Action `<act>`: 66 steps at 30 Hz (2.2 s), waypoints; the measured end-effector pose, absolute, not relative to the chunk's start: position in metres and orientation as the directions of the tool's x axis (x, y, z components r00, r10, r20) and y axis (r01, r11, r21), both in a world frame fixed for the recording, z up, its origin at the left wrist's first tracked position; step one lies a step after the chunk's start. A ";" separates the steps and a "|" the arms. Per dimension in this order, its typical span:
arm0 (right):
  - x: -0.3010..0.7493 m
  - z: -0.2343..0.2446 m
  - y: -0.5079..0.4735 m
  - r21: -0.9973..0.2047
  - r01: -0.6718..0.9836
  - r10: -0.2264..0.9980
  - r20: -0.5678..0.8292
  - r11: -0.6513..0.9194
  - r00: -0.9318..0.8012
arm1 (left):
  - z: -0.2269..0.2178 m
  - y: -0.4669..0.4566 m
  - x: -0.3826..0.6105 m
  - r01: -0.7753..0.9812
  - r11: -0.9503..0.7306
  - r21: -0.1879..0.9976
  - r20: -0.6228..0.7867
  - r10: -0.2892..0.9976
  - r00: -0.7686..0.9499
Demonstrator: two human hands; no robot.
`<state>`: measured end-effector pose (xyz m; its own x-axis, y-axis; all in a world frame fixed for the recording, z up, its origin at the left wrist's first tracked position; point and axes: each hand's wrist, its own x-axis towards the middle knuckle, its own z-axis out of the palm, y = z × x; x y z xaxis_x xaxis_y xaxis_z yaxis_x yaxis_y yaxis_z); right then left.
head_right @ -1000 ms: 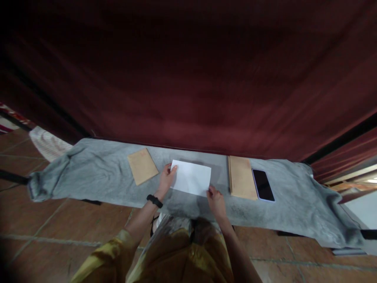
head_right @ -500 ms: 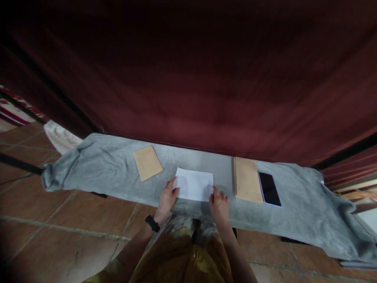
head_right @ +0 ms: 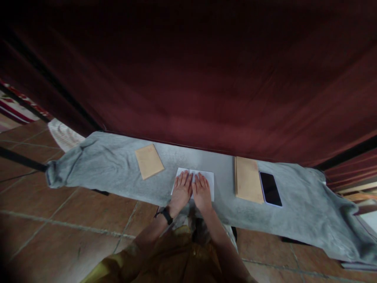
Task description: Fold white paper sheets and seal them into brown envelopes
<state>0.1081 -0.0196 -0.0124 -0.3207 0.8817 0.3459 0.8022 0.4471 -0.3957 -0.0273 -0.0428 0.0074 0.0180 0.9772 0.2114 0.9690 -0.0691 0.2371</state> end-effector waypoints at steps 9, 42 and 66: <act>0.115 -0.027 -0.006 -0.204 0.919 0.930 0.223 0.338 -0.292 | -0.011 -0.029 -0.023 0.948 -0.034 0.315 0.137 0.991 -0.010; 0.081 -0.020 -0.005 -0.226 0.914 0.939 0.149 0.337 -0.310 | -0.011 -0.032 -0.046 0.952 0.062 0.301 0.141 0.984 -0.109; 0.148 -0.030 -0.038 -0.131 0.935 0.924 0.250 0.329 -0.290 | 0.009 -0.060 -0.062 0.770 0.192 0.608 0.078 0.951 -0.298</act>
<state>0.1480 -0.0378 -0.0299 -0.2903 0.9238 0.2498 0.9350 0.3294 -0.1312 -0.0623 -0.0601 0.0088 -0.2981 0.9514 0.0778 0.7701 0.1915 0.6084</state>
